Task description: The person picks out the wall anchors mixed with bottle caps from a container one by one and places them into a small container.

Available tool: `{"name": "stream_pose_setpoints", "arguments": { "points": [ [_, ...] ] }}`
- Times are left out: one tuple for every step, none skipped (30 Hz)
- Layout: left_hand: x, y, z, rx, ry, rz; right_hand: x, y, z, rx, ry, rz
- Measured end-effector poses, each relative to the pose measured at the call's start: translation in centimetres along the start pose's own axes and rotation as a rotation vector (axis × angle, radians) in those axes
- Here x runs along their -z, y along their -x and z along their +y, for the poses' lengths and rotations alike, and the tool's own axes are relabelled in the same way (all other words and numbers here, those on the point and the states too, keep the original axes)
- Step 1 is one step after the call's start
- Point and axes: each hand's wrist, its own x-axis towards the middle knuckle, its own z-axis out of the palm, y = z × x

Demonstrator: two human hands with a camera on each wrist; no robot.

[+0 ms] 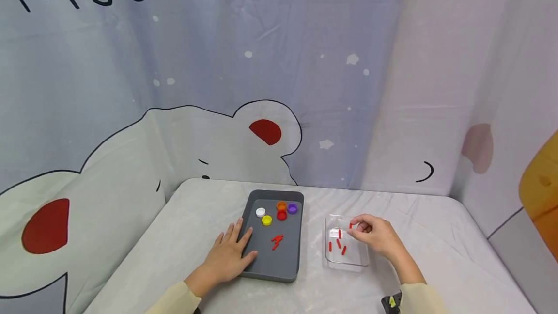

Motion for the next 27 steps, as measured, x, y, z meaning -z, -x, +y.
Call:
{"name": "stream_pose_setpoints", "arguments": {
  "points": [
    [-0.1, 0.0, 0.0, 0.000, -0.002, 0.001, 0.0, -0.1, 0.1, -0.003, -0.003, -0.003],
    [-0.1, -0.1, -0.1, -0.001, -0.003, 0.001, 0.1, -0.1, 0.2, -0.005, -0.006, -0.006],
    [-0.1, -0.1, -0.1, -0.002, -0.005, 0.002, 0.1, -0.2, 0.3, -0.005, -0.008, -0.007],
    [-0.1, -0.1, -0.1, -0.002, -0.007, 0.002, 0.1, -0.2, 0.4, -0.006, -0.010, -0.008],
    [-0.1, -0.1, -0.1, -0.003, -0.008, 0.002, 0.1, -0.3, 0.4, -0.008, -0.013, -0.009],
    [-0.1, -0.1, -0.1, -0.003, -0.007, 0.002, 0.1, -0.3, 0.5, -0.007, -0.015, -0.012],
    [-0.1, -0.1, -0.1, -0.004, -0.006, 0.002, 0.1, -0.3, 0.5, -0.006, -0.016, -0.014],
    [-0.1, -0.1, -0.1, -0.004, -0.005, 0.001, 0.1, -0.4, 0.5, -0.006, -0.014, -0.016],
    [-0.1, -0.1, 0.0, -0.004, -0.003, 0.001, 0.2, -0.5, 0.6, -0.006, -0.012, -0.017],
    [-0.1, 0.0, 0.0, -0.005, -0.001, 0.002, 0.2, -0.5, 0.6, -0.008, -0.008, -0.017],
    [-0.1, 0.0, 0.0, -0.005, 0.001, 0.003, 0.2, -0.6, 0.6, -0.007, -0.004, -0.018],
    [-0.1, 0.0, 0.0, -0.005, 0.000, 0.003, 0.2, -0.6, 0.6, -0.005, 0.000, -0.018],
    [-0.1, 0.0, 0.0, -0.005, 0.001, 0.004, 0.3, -0.7, 0.6, -0.001, 0.008, -0.018],
    [-0.1, 0.0, 0.0, -0.005, 0.000, 0.003, 0.3, -0.8, 0.5, -0.003, 0.011, -0.017],
    [-0.1, 0.0, 0.1, -0.005, 0.002, 0.003, 0.4, -0.8, 0.5, 0.000, 0.016, -0.017],
    [-0.1, 0.0, 0.1, -0.004, 0.001, 0.003, 0.4, -0.8, 0.4, 0.002, 0.020, -0.016],
    [-0.1, 0.0, 0.1, -0.004, 0.002, 0.003, 0.5, -0.9, 0.3, 0.005, 0.026, -0.014],
    [0.0, 0.0, 0.1, -0.003, 0.001, 0.004, 0.5, -0.9, 0.1, 0.007, 0.030, -0.012],
    [-0.1, 0.0, 0.1, -0.003, 0.002, 0.004, 0.5, -1.0, 0.0, 0.009, 0.035, -0.008],
    [0.0, 0.0, 0.1, -0.002, 0.001, 0.005, 0.5, -1.0, -0.1, 0.006, 0.036, -0.003],
    [0.0, 0.0, 0.1, -0.002, 0.001, 0.007, 0.5, -1.0, -0.3, 0.011, 0.040, 0.001],
    [0.0, 0.1, 0.1, -0.002, 0.001, 0.008, 0.4, -1.1, -0.5, 0.013, 0.039, 0.006],
    [0.0, 0.1, 0.1, -0.001, 0.001, 0.008, 0.4, -1.1, -0.7, 0.016, 0.038, 0.008],
    [0.0, 0.1, 0.1, -0.001, 0.002, 0.009, 0.2, -1.2, -0.9, 0.019, 0.035, 0.011],
    [0.0, 0.1, 0.1, -0.001, 0.003, 0.010, 0.1, -1.2, -1.1, 0.023, 0.030, 0.010],
    [0.0, 0.1, 0.1, 0.000, 0.004, 0.010, -0.1, -1.3, -1.4, 0.027, 0.024, 0.009],
    [0.0, 0.1, 0.1, 0.000, 0.004, 0.010, -0.4, -1.4, -1.7, 0.030, 0.018, 0.003]
  ]
}}
